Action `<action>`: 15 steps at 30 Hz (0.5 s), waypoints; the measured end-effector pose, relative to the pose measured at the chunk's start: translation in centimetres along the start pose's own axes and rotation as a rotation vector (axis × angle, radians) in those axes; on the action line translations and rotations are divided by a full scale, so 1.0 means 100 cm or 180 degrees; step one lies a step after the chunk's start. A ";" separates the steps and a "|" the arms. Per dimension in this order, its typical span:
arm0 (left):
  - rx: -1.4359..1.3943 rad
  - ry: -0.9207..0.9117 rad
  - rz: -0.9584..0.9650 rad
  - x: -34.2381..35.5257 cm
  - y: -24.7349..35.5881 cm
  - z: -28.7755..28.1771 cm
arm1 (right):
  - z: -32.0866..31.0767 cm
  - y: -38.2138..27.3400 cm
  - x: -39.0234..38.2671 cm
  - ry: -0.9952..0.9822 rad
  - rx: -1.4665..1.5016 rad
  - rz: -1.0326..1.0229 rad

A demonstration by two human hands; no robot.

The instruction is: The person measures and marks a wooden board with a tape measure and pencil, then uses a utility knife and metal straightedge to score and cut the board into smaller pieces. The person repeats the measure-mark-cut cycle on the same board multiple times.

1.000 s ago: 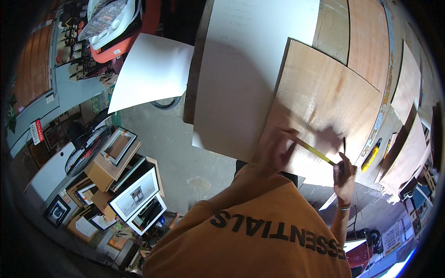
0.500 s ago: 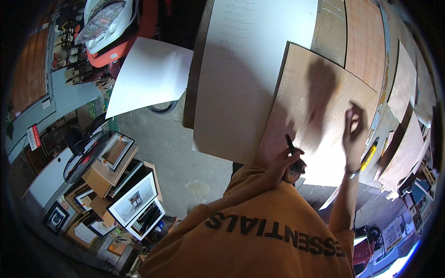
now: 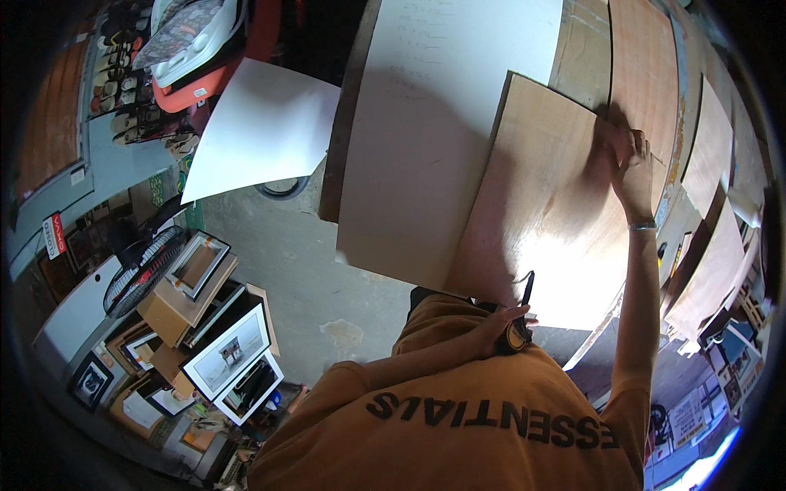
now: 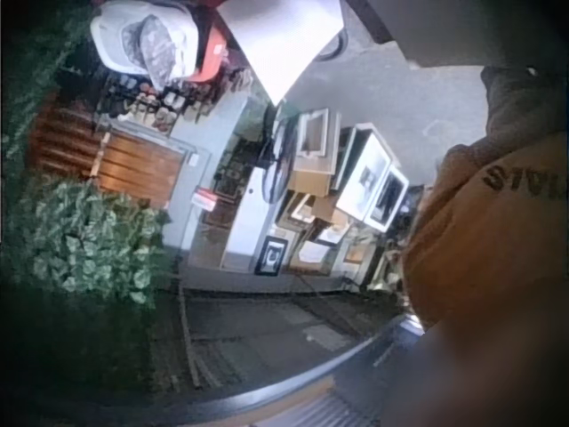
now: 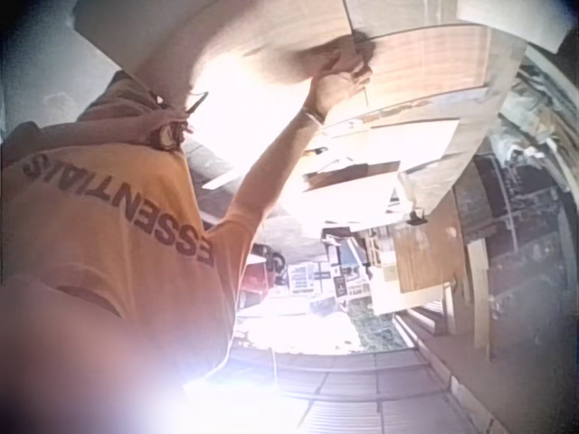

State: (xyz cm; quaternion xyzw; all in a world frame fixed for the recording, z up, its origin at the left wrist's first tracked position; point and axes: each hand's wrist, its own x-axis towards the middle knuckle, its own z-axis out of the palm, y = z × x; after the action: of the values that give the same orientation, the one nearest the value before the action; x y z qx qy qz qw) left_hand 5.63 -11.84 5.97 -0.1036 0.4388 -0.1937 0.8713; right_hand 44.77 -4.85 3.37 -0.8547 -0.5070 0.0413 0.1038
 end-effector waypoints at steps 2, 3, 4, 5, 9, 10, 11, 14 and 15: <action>0.0105 0.0013 0.0149 0.002 0.000 0.000 | -0.001 -0.003 0.002 0.0087 -0.0138 0.0055; 0.0048 -0.0031 0.0071 0.001 0.000 0.000 | -0.001 -0.003 0.004 0.0021 -0.0135 0.0171; -0.0007 -0.0074 -0.0007 -0.001 0.001 0.002 | -0.003 -0.001 0.006 -0.0032 -0.0217 0.0099; -0.0045 0.0002 -0.0068 -0.004 0.002 0.006 | -0.007 0.003 0.009 -0.0164 -0.0246 0.0108; 0.0494 0.0307 0.0362 -0.039 0.011 0.029 | -0.040 0.059 0.030 -0.0128 0.0352 -0.0704; 0.0614 0.0244 0.0572 -0.052 0.019 0.036 | -0.048 0.078 0.026 0.0002 0.1249 -0.0109; 0.0733 0.0184 0.0776 -0.067 0.029 0.045 | -0.068 0.107 0.027 0.0037 0.0977 -0.0194; 0.0373 -0.0319 0.1570 -0.093 0.095 0.081 | -0.129 0.206 0.014 -0.0105 0.0363 0.0874; 0.0198 -0.0633 0.1918 -0.096 0.126 0.099 | -0.138 0.233 -0.005 0.0344 0.0994 0.1271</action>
State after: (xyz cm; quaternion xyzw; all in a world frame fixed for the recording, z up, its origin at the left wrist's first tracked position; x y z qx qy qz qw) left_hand 11.49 3.81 14.40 0.0392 0.3563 0.0709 0.9309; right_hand 66.96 -18.00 11.67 -0.9124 -0.3094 0.0930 0.2513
